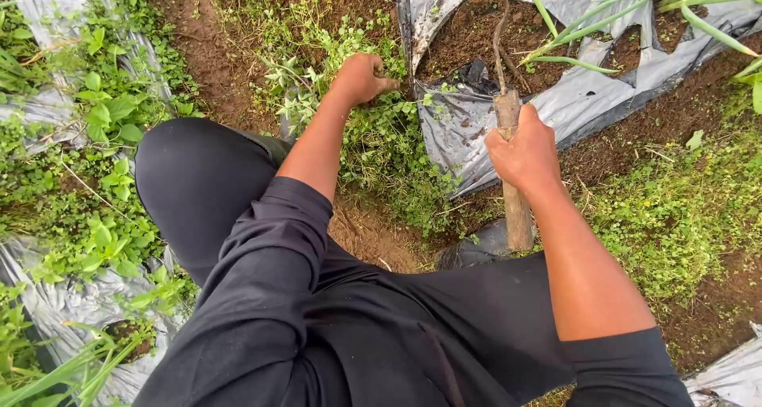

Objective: The person uses a hand hoe to loosen soil and remove weeds from a garden bed covered with plastic mulch. They pull the uprooted weeds by hand and toss them aside, occasionally stepping forward to reach new areas.

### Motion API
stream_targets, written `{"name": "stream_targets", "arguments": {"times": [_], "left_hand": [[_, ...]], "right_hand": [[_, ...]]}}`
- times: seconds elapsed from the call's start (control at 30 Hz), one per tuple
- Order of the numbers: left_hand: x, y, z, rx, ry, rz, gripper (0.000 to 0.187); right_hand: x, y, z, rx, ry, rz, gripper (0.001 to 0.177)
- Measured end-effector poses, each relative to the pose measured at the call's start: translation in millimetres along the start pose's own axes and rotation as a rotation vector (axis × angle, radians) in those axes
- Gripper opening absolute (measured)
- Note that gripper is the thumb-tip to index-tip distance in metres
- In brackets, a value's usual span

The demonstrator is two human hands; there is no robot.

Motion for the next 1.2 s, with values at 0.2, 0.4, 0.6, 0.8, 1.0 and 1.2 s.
{"name": "stream_targets", "arguments": {"times": [0.2, 0.4, 0.6, 0.8, 1.0, 1.2], "left_hand": [[-5, 40, -6, -0.179, -0.151, 0.094, 0.075], [22, 48, -24, -0.12, -0.308, 0.06, 0.073], [39, 70, -52, -0.225, -0.437, 0.03, 0.041], [38, 111, -58, -0.214, -0.417, 0.015, 0.041], [49, 106, -57, -0.211, -0.51, 0.053, 0.051], [-9, 109, 21, -0.259, -0.556, -0.142, 0.076]], "right_hand": [[-7, -3, -14, -0.002, 0.084, 0.07, 0.018], [-8, -7, -20, -0.013, 0.107, 0.111, 0.02], [1, 3, -17, -0.046, -0.007, 0.246, 0.043], [-11, -16, -30, -0.1, 0.057, 0.374, 0.043], [-5, -7, -28, -0.089, 0.053, 0.372, 0.044], [3, -5, -31, -0.052, 0.014, 0.279, 0.039]]}}
Point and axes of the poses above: each hand's wrist, its own y-axis away from the middle knuckle, its own z-axis out of the back of the hand, x = y × z, the point moved 3 cm from there along -y, towards the middle knuckle, and after that the axes turned 11 degrees about -x, right-handed, at the moved point
